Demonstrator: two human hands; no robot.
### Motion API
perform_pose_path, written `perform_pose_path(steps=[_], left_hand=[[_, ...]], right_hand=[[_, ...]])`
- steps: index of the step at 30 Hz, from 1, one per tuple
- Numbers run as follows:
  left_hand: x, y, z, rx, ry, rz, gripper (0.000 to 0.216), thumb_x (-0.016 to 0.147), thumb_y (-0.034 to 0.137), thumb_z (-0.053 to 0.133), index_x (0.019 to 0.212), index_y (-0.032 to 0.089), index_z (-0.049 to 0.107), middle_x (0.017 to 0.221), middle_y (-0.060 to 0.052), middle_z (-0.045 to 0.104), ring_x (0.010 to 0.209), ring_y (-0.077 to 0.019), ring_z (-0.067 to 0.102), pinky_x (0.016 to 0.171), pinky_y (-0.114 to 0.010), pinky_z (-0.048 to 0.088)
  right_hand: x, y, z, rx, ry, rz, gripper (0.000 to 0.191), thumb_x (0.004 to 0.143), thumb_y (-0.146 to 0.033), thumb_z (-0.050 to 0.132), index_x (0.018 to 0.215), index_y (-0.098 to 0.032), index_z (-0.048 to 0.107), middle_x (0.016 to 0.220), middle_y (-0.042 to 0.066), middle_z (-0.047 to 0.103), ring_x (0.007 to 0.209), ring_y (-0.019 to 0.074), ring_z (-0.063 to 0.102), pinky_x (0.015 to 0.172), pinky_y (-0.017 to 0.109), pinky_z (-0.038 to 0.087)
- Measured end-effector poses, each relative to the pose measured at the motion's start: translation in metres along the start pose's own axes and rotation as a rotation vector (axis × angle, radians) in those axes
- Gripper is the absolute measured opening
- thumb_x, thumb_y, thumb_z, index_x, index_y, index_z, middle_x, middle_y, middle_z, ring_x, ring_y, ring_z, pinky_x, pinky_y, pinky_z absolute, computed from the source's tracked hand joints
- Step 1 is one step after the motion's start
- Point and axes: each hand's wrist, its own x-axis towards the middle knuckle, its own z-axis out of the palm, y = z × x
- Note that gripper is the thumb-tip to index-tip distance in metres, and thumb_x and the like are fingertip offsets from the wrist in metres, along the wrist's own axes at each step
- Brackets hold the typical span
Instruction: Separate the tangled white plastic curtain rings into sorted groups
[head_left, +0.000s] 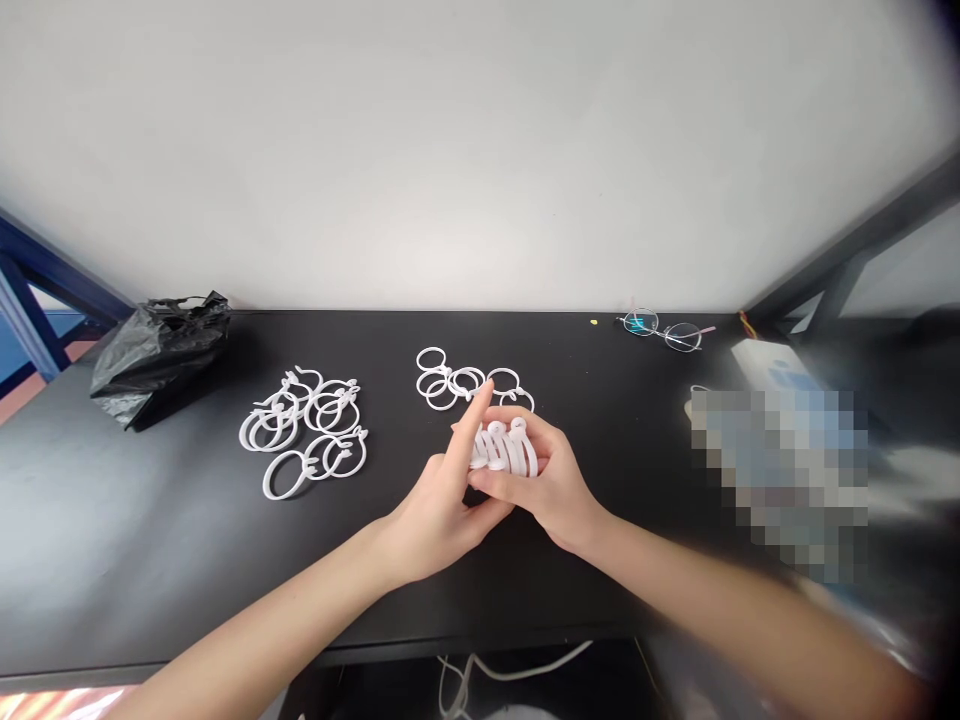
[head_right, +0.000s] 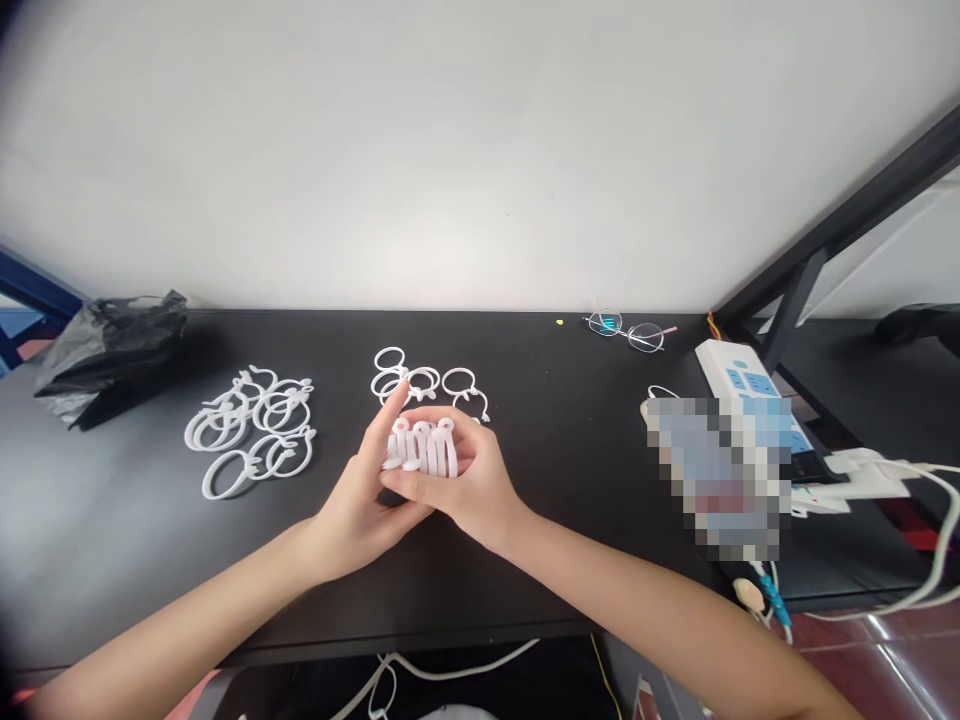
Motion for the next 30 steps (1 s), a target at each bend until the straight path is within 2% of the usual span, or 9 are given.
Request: perform_pose_path(steps=[3, 7, 10, 17, 20, 22, 24, 28, 30], left_hand=[[0.001, 0.004, -0.001, 0.051, -0.057, 0.017, 0.096, 0.079, 0.015, 0.072, 0.156, 0.023, 0.015, 0.115, -0.013, 0.066, 0.112, -0.0342, 0.061, 0.098, -0.047, 0.049], [0.002, 0.0, 0.002, 0.07, -0.045, 0.018, 0.098, 0.08, 0.014, 0.07, 0.157, 0.026, 0.01, 0.111, -0.011, 0.066, 0.098, -0.03, 0.066, 0.088, -0.043, 0.054], [0.004, -0.002, 0.006, -0.038, 0.01, -0.006, 0.099, 0.076, 0.011, 0.074, 0.156, 0.029, 0.018, 0.105, -0.009, 0.068, 0.086, -0.0265, 0.067, 0.077, -0.038, 0.057], [0.007, 0.004, 0.002, -0.106, -0.062, -0.054, 0.095, 0.074, 0.011, 0.077, 0.153, 0.03, 0.027, 0.104, -0.007, 0.066, 0.088, -0.0247, 0.068, 0.08, -0.037, 0.058], [0.007, 0.002, 0.001, -0.146, -0.057, -0.093, 0.097, 0.074, 0.012, 0.077, 0.153, 0.034, 0.026, 0.101, -0.005, 0.063, 0.078, -0.021, 0.067, 0.074, -0.037, 0.06], [0.007, 0.001, 0.002, -0.162, -0.072, -0.125, 0.098, 0.075, 0.013, 0.076, 0.154, 0.037, 0.023, 0.103, -0.004, 0.061, 0.073, -0.0184, 0.066, 0.073, -0.037, 0.062], [0.007, 0.0, 0.002, -0.175, -0.091, -0.148, 0.099, 0.076, 0.014, 0.076, 0.154, 0.038, 0.02, 0.105, -0.004, 0.062, 0.073, -0.0174, 0.067, 0.076, -0.038, 0.063], [0.008, 0.005, -0.003, -0.214, -0.124, -0.191, 0.099, 0.078, 0.014, 0.075, 0.156, 0.034, 0.016, 0.103, -0.005, 0.068, 0.083, -0.0206, 0.071, 0.08, -0.038, 0.063], [0.009, 0.008, -0.01, -0.273, -0.132, -0.218, 0.102, 0.077, 0.013, 0.076, 0.156, 0.033, 0.015, 0.102, -0.006, 0.071, 0.088, -0.0233, 0.073, 0.079, -0.036, 0.063]], right_hand=[[-0.001, 0.0, -0.001, -0.01, 0.013, -0.002, 0.036, 0.069, -0.023, 0.082, 0.102, -0.023, 0.067, 0.085, 0.0, 0.071, 0.077, 0.0156, 0.069, 0.073, 0.029, 0.061], [-0.001, 0.001, -0.003, 0.085, -0.002, 0.047, 0.028, 0.068, -0.018, 0.082, 0.089, -0.022, 0.065, 0.093, 0.0, 0.072, 0.081, 0.0156, 0.071, 0.075, 0.03, 0.061], [0.0, 0.001, -0.004, 0.16, 0.008, 0.103, 0.027, 0.065, -0.016, 0.084, 0.081, -0.02, 0.063, 0.101, 0.002, 0.072, 0.084, 0.017, 0.072, 0.074, 0.031, 0.062], [0.004, 0.004, -0.004, 0.132, 0.072, 0.119, 0.023, 0.06, -0.019, 0.088, 0.077, -0.019, 0.072, 0.091, 0.003, 0.076, 0.082, 0.0187, 0.074, 0.074, 0.033, 0.064], [0.004, 0.005, -0.004, 0.071, 0.095, 0.09, 0.02, 0.062, -0.022, 0.086, 0.079, -0.019, 0.075, 0.093, 0.004, 0.076, 0.071, 0.017, 0.072, 0.058, 0.028, 0.063], [0.003, 0.007, -0.003, 0.031, 0.104, 0.07, 0.018, 0.065, -0.026, 0.085, 0.08, -0.019, 0.076, 0.093, 0.005, 0.076, 0.062, 0.015, 0.069, 0.042, 0.022, 0.055], [0.002, 0.008, -0.003, 0.004, 0.115, 0.052, 0.017, 0.067, -0.029, 0.084, 0.08, -0.019, 0.077, 0.093, 0.006, 0.076, 0.058, 0.0138, 0.066, 0.035, 0.019, 0.048], [0.004, 0.005, -0.009, -0.017, 0.077, 0.056, 0.022, 0.075, -0.035, 0.079, 0.09, -0.019, 0.077, 0.084, 0.005, 0.074, 0.059, 0.0134, 0.065, 0.041, 0.02, 0.05], [0.009, 0.0, -0.017, 0.008, -0.018, 0.079, 0.033, 0.075, -0.036, 0.078, 0.104, -0.02, 0.073, 0.095, 0.007, 0.074, 0.074, 0.0166, 0.07, 0.052, 0.022, 0.055]])
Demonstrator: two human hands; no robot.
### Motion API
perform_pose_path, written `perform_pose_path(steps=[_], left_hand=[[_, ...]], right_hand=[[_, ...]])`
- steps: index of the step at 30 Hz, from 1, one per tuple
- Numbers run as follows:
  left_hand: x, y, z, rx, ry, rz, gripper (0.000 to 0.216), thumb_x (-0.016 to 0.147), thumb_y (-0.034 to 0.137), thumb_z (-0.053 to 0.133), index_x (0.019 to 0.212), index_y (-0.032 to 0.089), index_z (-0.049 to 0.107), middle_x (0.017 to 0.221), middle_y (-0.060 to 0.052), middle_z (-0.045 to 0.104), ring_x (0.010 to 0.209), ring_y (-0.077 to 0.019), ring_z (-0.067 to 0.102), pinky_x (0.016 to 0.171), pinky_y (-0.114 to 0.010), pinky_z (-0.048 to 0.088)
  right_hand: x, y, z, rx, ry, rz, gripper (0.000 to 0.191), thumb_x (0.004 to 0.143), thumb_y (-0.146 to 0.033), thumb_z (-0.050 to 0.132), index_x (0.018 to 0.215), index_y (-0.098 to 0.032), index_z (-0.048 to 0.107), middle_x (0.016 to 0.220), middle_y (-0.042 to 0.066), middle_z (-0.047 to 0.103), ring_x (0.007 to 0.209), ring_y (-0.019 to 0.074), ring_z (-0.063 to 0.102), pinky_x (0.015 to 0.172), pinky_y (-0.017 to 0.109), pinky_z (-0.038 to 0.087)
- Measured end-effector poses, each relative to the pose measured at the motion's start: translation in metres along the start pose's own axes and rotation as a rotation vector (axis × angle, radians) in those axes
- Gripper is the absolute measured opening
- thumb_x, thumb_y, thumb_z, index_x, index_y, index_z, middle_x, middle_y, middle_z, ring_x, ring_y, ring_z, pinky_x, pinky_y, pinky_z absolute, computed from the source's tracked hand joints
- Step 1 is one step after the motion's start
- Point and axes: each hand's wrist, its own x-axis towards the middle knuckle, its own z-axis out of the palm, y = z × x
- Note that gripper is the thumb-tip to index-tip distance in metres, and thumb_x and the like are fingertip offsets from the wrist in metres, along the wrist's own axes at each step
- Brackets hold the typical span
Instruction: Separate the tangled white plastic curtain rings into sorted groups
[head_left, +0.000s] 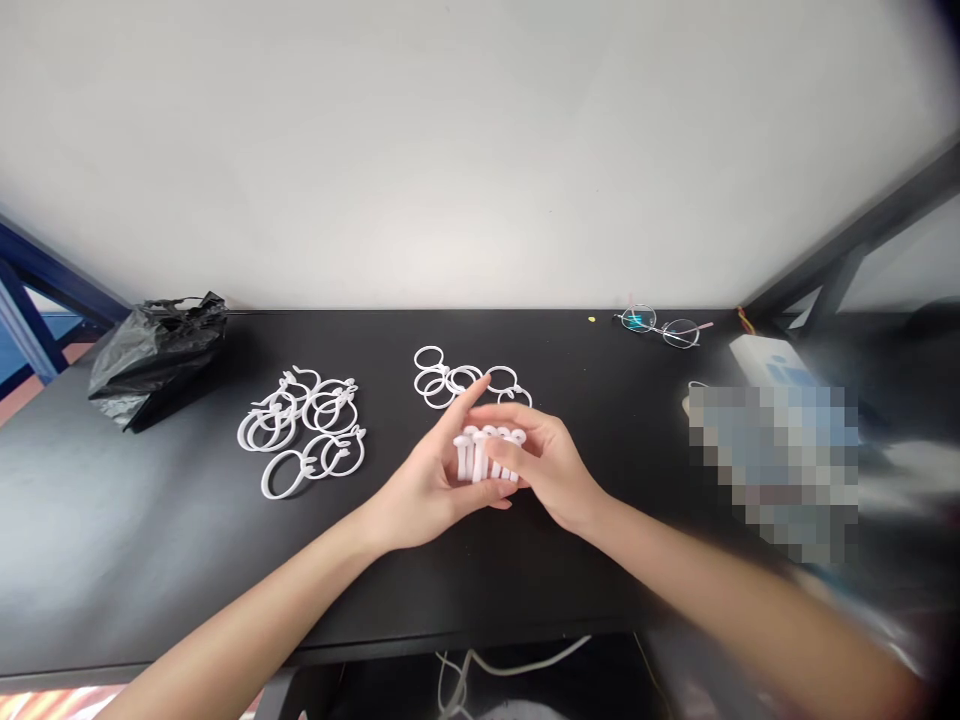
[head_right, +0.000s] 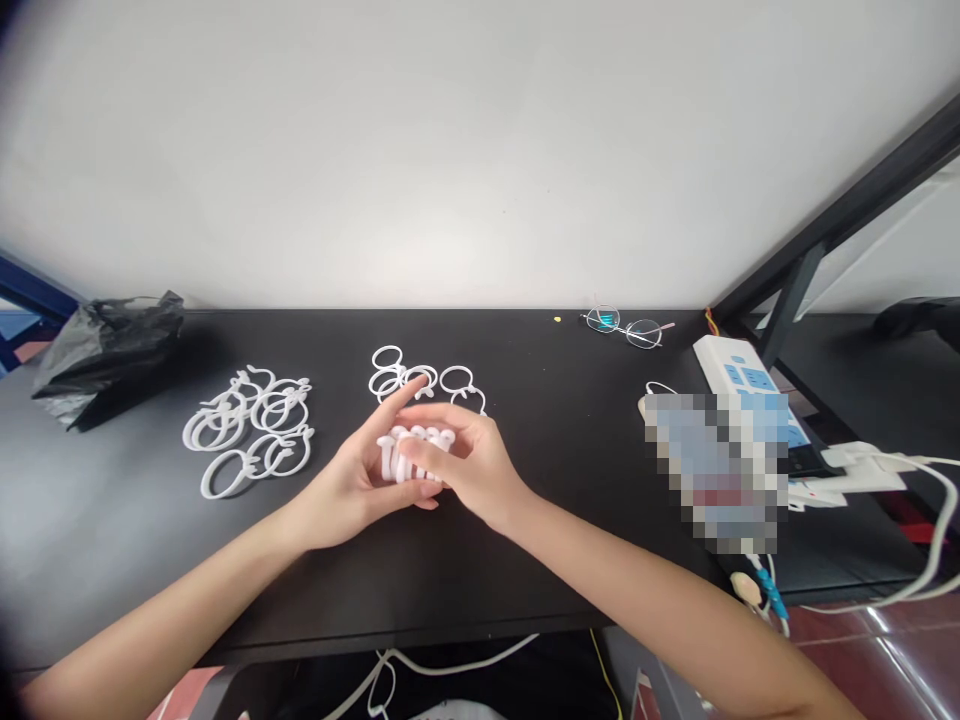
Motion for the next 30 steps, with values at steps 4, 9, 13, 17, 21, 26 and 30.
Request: perform_pose_path(steps=[4, 9, 13, 17, 21, 26, 30], left_hand=[[-0.001, 0.01, -0.016, -0.061, -0.091, -0.054, 0.105, 0.078, 0.011, 0.077, 0.156, 0.033, 0.01, 0.095, -0.005, 0.076, 0.091, -0.0254, 0.074, 0.073, -0.031, 0.063], [-0.003, 0.014, -0.026, -0.142, -0.264, -0.133, 0.107, 0.079, 0.007, 0.074, 0.156, 0.031, 0.005, 0.093, -0.005, 0.077, 0.088, -0.0246, 0.075, 0.066, -0.027, 0.063], [-0.004, 0.012, -0.028, -0.228, -0.338, -0.159, 0.108, 0.078, 0.008, 0.075, 0.156, 0.031, 0.004, 0.093, -0.006, 0.079, 0.088, -0.0249, 0.076, 0.061, -0.024, 0.061], [-0.001, 0.008, -0.027, -0.243, -0.424, -0.159, 0.106, 0.074, 0.012, 0.079, 0.156, 0.029, 0.013, 0.082, -0.005, 0.078, 0.084, -0.0294, 0.076, 0.065, -0.034, 0.061], [0.0, 0.01, -0.026, -0.141, -0.455, -0.104, 0.102, 0.072, 0.008, 0.075, 0.154, 0.027, 0.016, 0.076, -0.002, 0.077, 0.099, -0.0364, 0.072, 0.081, -0.049, 0.058], [-0.001, 0.013, -0.024, -0.049, -0.404, -0.056, 0.09, 0.072, 0.005, 0.069, 0.147, 0.022, 0.024, 0.072, -0.003, 0.073, 0.095, -0.0364, 0.072, 0.072, -0.04, 0.058], [0.0, 0.013, -0.021, -0.057, -0.402, 0.016, 0.081, 0.071, 0.002, 0.064, 0.14, 0.022, 0.027, 0.078, -0.004, 0.073, 0.088, -0.031, 0.073, 0.06, -0.027, 0.053]], right_hand=[[0.01, -0.014, -0.019, 0.008, -0.431, 0.174, 0.049, 0.072, -0.027, 0.08, 0.118, -0.018, 0.066, 0.097, 0.005, 0.071, 0.084, 0.0167, 0.069, 0.075, 0.03, 0.058], [0.012, -0.019, -0.02, 0.126, -0.589, 0.198, 0.055, 0.072, -0.029, 0.08, 0.122, -0.017, 0.062, 0.089, 0.003, 0.071, 0.076, 0.0151, 0.067, 0.073, 0.031, 0.057], [0.009, -0.014, -0.013, 0.216, -0.571, 0.247, 0.051, 0.067, -0.024, 0.084, 0.113, -0.016, 0.064, 0.09, 0.003, 0.071, 0.071, 0.0116, 0.067, 0.058, 0.02, 0.053], [0.004, -0.005, -0.007, 0.267, -0.512, 0.295, 0.042, 0.065, -0.023, 0.085, 0.098, -0.015, 0.06, 0.074, -0.001, 0.069, 0.053, 0.0083, 0.062, 0.038, 0.012, 0.038], [0.0, 0.0, -0.003, 0.255, -0.512, 0.308, 0.039, 0.064, -0.022, 0.086, 0.088, -0.016, 0.056, 0.071, -0.001, 0.07, 0.052, 0.0101, 0.063, 0.039, 0.014, 0.039], [-0.001, -0.001, -0.002, 0.215, -0.444, 0.268, 0.035, 0.069, -0.018, 0.083, 0.087, -0.017, 0.053, 0.073, 0.0, 0.071, 0.053, 0.0096, 0.065, 0.038, 0.013, 0.037], [0.0, -0.001, -0.002, 0.201, -0.369, 0.268, 0.04, 0.065, -0.019, 0.086, 0.087, -0.016, 0.052, 0.073, 0.0, 0.07, 0.055, 0.0096, 0.065, 0.038, 0.012, 0.04]])
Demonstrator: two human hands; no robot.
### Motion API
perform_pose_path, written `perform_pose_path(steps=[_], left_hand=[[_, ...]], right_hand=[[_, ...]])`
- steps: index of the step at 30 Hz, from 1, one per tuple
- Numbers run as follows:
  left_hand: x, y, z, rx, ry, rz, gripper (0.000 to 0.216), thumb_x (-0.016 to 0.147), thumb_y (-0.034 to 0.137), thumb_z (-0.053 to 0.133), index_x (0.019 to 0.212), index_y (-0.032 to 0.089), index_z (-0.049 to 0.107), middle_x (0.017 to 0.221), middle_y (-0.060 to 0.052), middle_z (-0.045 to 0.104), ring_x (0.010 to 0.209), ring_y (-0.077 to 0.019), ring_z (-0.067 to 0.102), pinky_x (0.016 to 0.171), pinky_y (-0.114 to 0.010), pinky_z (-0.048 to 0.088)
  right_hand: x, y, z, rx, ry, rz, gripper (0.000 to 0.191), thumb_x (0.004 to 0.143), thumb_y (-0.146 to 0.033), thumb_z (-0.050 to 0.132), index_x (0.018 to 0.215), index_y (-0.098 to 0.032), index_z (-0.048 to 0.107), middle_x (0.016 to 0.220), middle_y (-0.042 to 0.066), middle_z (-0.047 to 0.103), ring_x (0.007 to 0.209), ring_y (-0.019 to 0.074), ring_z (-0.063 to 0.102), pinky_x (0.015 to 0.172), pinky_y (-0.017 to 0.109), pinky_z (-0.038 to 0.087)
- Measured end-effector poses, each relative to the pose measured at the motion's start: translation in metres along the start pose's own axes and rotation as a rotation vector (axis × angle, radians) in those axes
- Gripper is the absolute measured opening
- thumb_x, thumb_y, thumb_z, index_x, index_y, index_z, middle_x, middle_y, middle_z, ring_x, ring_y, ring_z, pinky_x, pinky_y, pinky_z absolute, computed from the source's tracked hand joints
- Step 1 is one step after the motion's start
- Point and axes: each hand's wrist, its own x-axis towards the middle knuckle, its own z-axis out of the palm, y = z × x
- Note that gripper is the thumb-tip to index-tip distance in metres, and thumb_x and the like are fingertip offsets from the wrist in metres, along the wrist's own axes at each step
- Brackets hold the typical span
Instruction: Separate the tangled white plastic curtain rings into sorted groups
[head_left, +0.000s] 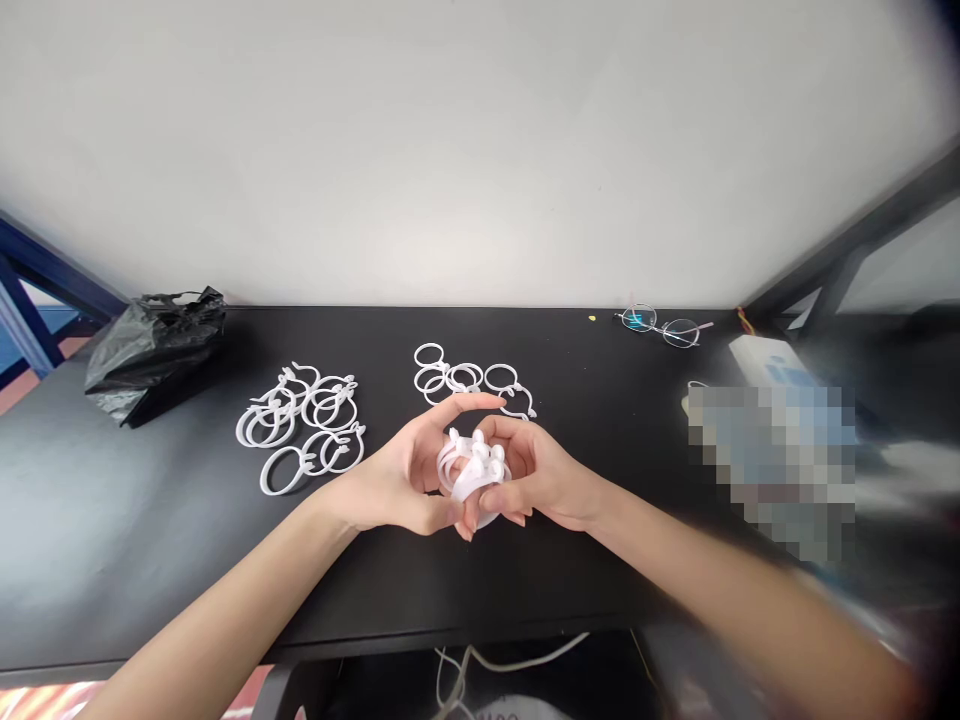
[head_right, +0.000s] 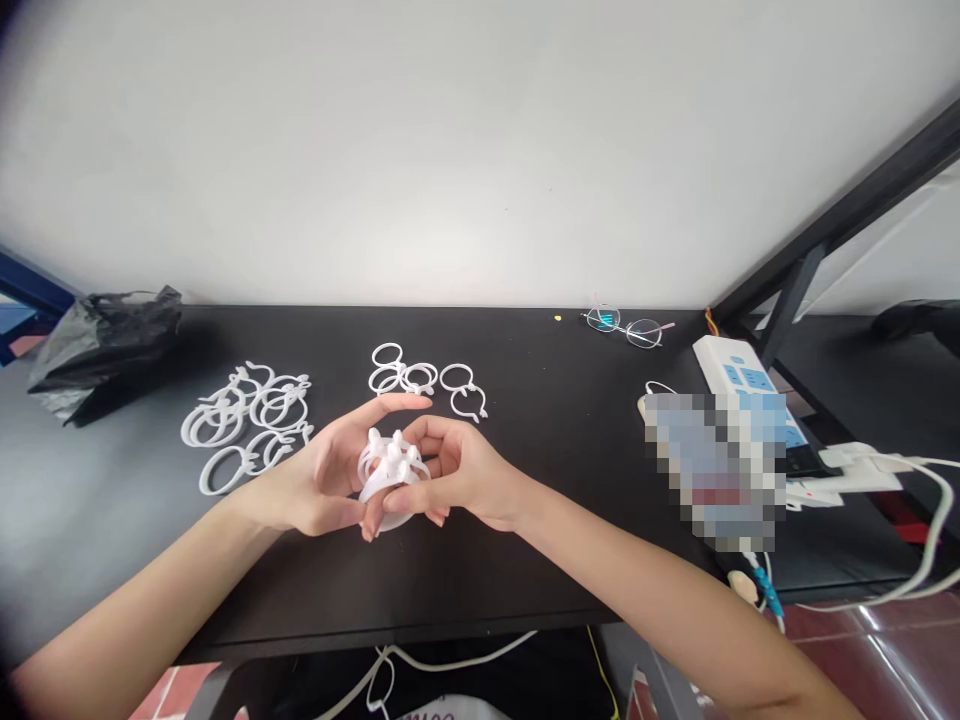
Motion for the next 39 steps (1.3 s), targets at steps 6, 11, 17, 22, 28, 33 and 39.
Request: perform_pose_path(steps=[6, 11, 17, 22, 28, 33, 39], left_hand=[[-0.002, 0.0, -0.002, 0.274, 0.219, 0.048, 0.07, 0.072, -0.003, 0.064, 0.131, 0.024, 0.037, 0.08, 0.003, 0.064, 0.065, -0.0095, 0.059, 0.061, -0.021, 0.048], [0.0, -0.003, 0.001, 0.314, 0.309, 0.069, 0.049, 0.08, 0.007, 0.061, 0.123, 0.022, 0.042, 0.081, 0.004, 0.058, 0.065, -0.0081, 0.055, 0.058, -0.019, 0.048], [0.005, -0.011, 0.001, 0.42, 0.439, 0.1, 0.039, 0.081, 0.009, 0.056, 0.119, 0.019, 0.05, 0.087, 0.001, 0.059, 0.072, -0.0107, 0.059, 0.066, -0.023, 0.051], [0.007, -0.022, -0.005, 0.584, 0.478, 0.128, 0.041, 0.081, 0.02, 0.062, 0.121, 0.018, 0.055, 0.086, -0.001, 0.062, 0.073, -0.0146, 0.06, 0.068, -0.027, 0.052], [0.008, -0.028, -0.01, 0.671, 0.478, 0.096, 0.041, 0.076, 0.025, 0.068, 0.115, 0.018, 0.06, 0.102, -0.005, 0.066, 0.088, -0.0212, 0.064, 0.076, -0.032, 0.054], [0.009, -0.026, -0.006, 0.59, 0.446, 0.075, 0.042, 0.081, 0.02, 0.059, 0.122, 0.018, 0.06, 0.118, -0.009, 0.066, 0.095, -0.0233, 0.067, 0.08, -0.034, 0.056], [0.007, -0.025, -0.01, 0.655, 0.34, 0.05, 0.051, 0.078, 0.016, 0.058, 0.13, 0.017, 0.055, 0.117, -0.008, 0.069, 0.101, -0.0239, 0.068, 0.087, -0.036, 0.056]], right_hand=[[-0.001, 0.0, -0.001, -0.039, 0.08, -0.06, 0.046, 0.059, -0.013, 0.089, 0.086, -0.017, 0.052, 0.075, -0.004, 0.068, 0.047, 0.0051, 0.058, 0.041, 0.015, 0.049], [-0.001, 0.001, -0.001, -0.05, 0.107, -0.068, 0.046, 0.059, -0.011, 0.088, 0.087, -0.017, 0.052, 0.08, -0.001, 0.071, 0.06, 0.013, 0.07, 0.05, 0.02, 0.058], [-0.001, 0.0, 0.001, -0.022, 0.147, -0.088, 0.041, 0.06, -0.014, 0.089, 0.085, -0.016, 0.057, 0.077, -0.002, 0.071, 0.059, 0.0118, 0.07, 0.057, 0.024, 0.06], [0.0, 0.005, 0.005, -0.041, 0.187, -0.108, 0.035, 0.063, -0.017, 0.088, 0.085, -0.014, 0.061, 0.077, 0.001, 0.073, 0.061, 0.0121, 0.07, 0.06, 0.024, 0.061], [0.001, 0.014, 0.012, -0.157, 0.237, -0.136, 0.033, 0.062, -0.02, 0.088, 0.086, -0.014, 0.066, 0.078, 0.002, 0.071, 0.069, 0.0131, 0.068, 0.06, 0.023, 0.057], [-0.001, 0.02, 0.019, -0.306, 0.247, -0.113, 0.034, 0.063, -0.023, 0.087, 0.09, -0.014, 0.07, 0.082, 0.004, 0.072, 0.07, 0.0156, 0.068, 0.066, 0.028, 0.055], [-0.002, 0.02, 0.025, -0.381, 0.301, -0.117, 0.018, 0.07, -0.022, 0.079, 0.083, -0.013, 0.071, 0.075, 0.003, 0.07, 0.065, 0.0153, 0.066, 0.061, 0.027, 0.052]])
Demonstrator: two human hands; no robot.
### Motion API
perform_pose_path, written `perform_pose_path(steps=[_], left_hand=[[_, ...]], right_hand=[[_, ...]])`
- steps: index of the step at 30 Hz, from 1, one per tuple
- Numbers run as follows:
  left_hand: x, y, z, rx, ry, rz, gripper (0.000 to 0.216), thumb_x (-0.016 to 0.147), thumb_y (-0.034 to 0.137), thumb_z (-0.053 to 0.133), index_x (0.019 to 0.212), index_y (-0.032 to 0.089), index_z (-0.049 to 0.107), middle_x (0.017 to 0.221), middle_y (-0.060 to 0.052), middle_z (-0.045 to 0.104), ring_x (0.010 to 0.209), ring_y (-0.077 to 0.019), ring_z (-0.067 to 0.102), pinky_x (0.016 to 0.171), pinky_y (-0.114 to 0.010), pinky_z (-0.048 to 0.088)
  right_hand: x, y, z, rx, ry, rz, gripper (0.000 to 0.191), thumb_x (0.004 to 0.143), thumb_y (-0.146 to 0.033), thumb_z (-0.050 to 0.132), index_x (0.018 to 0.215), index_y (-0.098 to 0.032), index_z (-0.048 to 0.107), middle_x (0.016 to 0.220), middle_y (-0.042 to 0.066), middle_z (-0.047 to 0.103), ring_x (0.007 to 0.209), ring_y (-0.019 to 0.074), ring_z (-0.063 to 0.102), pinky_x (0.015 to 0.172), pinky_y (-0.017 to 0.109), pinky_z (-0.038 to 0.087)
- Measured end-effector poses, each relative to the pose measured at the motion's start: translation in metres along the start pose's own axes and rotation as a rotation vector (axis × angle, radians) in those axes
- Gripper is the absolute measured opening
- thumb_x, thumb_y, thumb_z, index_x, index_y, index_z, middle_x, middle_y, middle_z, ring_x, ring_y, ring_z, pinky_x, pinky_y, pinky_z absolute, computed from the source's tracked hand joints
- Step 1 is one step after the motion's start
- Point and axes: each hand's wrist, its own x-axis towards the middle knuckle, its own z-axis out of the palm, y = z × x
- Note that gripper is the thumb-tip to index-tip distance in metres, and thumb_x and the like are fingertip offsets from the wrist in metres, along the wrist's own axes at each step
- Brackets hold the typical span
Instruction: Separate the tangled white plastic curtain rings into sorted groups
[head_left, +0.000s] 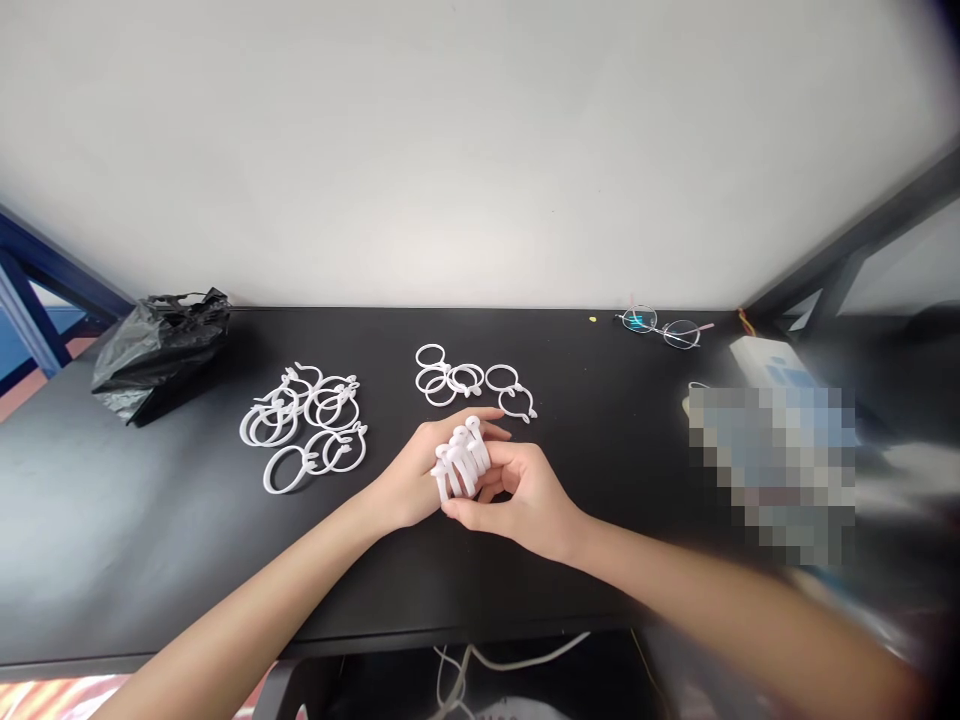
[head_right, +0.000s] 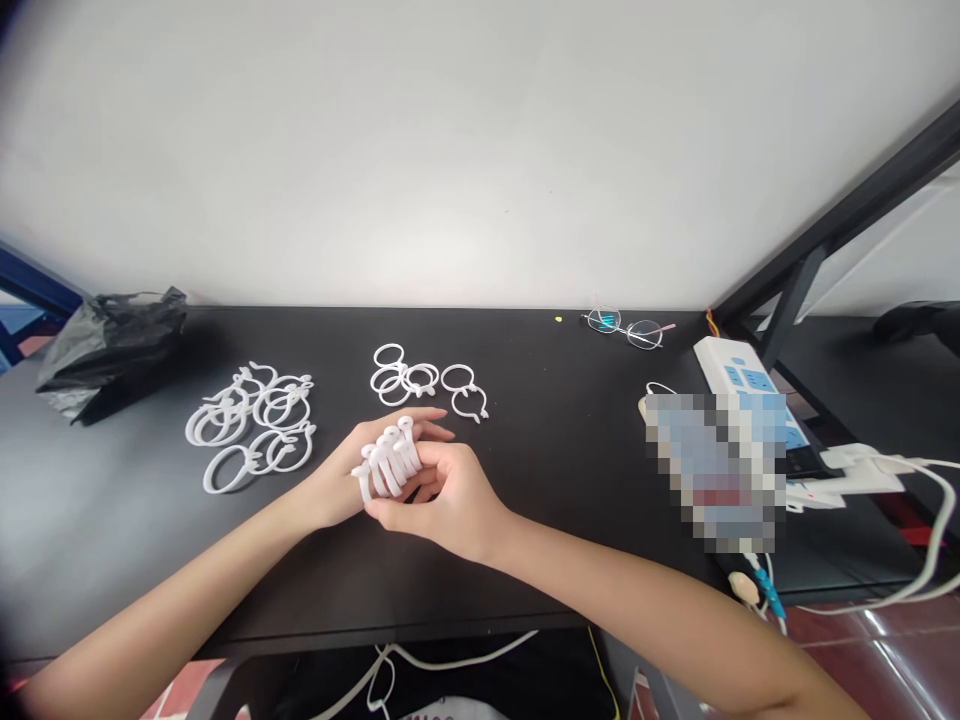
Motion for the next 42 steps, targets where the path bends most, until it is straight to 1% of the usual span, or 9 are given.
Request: perform_pose_path(steps=[5, 8, 11, 17, 21, 26, 33, 39, 42], left_hand=[[0.001, 0.0, -0.004, 0.215, -0.06, 0.001, 0.056, 0.075, 0.014, 0.055, 0.131, 0.014, 0.054, 0.086, -0.002, 0.073, 0.076, -0.0197, 0.069, 0.072, -0.031, 0.055], [0.002, 0.002, -0.002, 0.221, -0.048, -0.031, 0.051, 0.076, 0.015, 0.052, 0.127, 0.013, 0.055, 0.078, -0.001, 0.071, 0.07, -0.0184, 0.067, 0.066, -0.029, 0.053], [0.003, 0.005, -0.001, 0.217, -0.039, -0.05, 0.046, 0.077, 0.015, 0.05, 0.123, 0.014, 0.058, 0.078, -0.001, 0.07, 0.069, -0.0179, 0.067, 0.065, -0.028, 0.052], [-0.001, 0.014, -0.011, 0.373, -0.108, -0.003, 0.029, 0.082, 0.012, 0.046, 0.104, 0.015, 0.065, 0.067, 0.002, 0.068, 0.056, -0.013, 0.063, 0.056, -0.022, 0.046], [-0.003, 0.017, -0.011, 0.336, -0.023, 0.009, 0.02, 0.081, 0.011, 0.047, 0.089, 0.014, 0.065, 0.059, 0.003, 0.063, 0.05, -0.0106, 0.059, 0.051, -0.02, 0.043], [-0.003, 0.012, 0.001, 0.14, 0.112, -0.013, 0.023, 0.08, 0.008, 0.047, 0.095, 0.014, 0.064, 0.063, 0.003, 0.066, 0.05, -0.0098, 0.06, 0.052, -0.02, 0.046], [-0.003, -0.004, 0.007, 0.275, -0.094, 0.049, 0.01, 0.08, 0.009, 0.048, 0.084, 0.016, 0.056, 0.059, 0.004, 0.062, 0.048, -0.0112, 0.062, 0.048, -0.019, 0.045], [-0.002, -0.004, 0.007, 0.405, -0.089, 0.085, 0.017, 0.08, 0.011, 0.05, 0.094, 0.016, 0.057, 0.061, 0.004, 0.064, 0.05, -0.0128, 0.063, 0.05, -0.021, 0.046], [-0.003, -0.002, 0.005, 0.379, -0.056, 0.075, 0.014, 0.082, 0.01, 0.048, 0.091, 0.017, 0.056, 0.057, 0.005, 0.062, 0.047, -0.0121, 0.062, 0.048, -0.02, 0.045]], right_hand=[[-0.001, 0.0, 0.0, -0.049, -0.01, -0.044, 0.017, 0.069, -0.021, 0.079, 0.081, -0.014, 0.07, 0.077, 0.002, 0.071, 0.066, 0.0146, 0.065, 0.06, 0.025, 0.051], [-0.003, 0.003, 0.002, -0.066, 0.046, -0.035, 0.025, 0.061, -0.02, 0.085, 0.08, -0.015, 0.069, 0.075, 0.001, 0.071, 0.066, 0.0151, 0.065, 0.06, 0.025, 0.052], [-0.004, 0.004, 0.003, -0.035, 0.083, -0.025, 0.019, 0.066, -0.02, 0.082, 0.077, -0.016, 0.067, 0.072, 0.001, 0.069, 0.065, 0.0163, 0.067, 0.06, 0.027, 0.053], [0.001, 0.001, -0.006, 0.133, -0.129, 0.06, 0.025, 0.068, -0.026, 0.084, 0.085, -0.013, 0.071, 0.075, 0.003, 0.071, 0.066, 0.0169, 0.072, 0.052, 0.021, 0.053], [0.004, -0.005, -0.011, 0.215, -0.215, 0.059, 0.028, 0.074, -0.036, 0.081, 0.083, -0.012, 0.07, 0.075, 0.003, 0.069, 0.06, 0.012, 0.067, 0.053, 0.022, 0.055], [0.005, -0.011, -0.014, 0.258, -0.192, 0.02, 0.03, 0.078, -0.04, 0.077, 0.074, -0.012, 0.069, 0.067, 0.001, 0.067, 0.053, 0.0092, 0.062, 0.058, 0.024, 0.056], [0.002, -0.004, -0.013, 0.178, -0.211, 0.112, 0.037, 0.076, -0.046, 0.077, 0.07, -0.009, 0.073, 0.069, 0.008, 0.073, 0.054, 0.0142, 0.069, 0.047, 0.019, 0.048], [0.002, -0.003, -0.007, 0.167, -0.123, 0.153, 0.036, 0.067, -0.045, 0.084, 0.071, -0.011, 0.074, 0.065, 0.005, 0.072, 0.052, 0.0142, 0.067, 0.048, 0.021, 0.051], [0.0, -0.004, -0.008, 0.159, -0.131, 0.073, 0.032, 0.073, -0.045, 0.079, 0.073, -0.013, 0.073, 0.067, 0.003, 0.07, 0.058, 0.0134, 0.066, 0.055, 0.024, 0.054]])
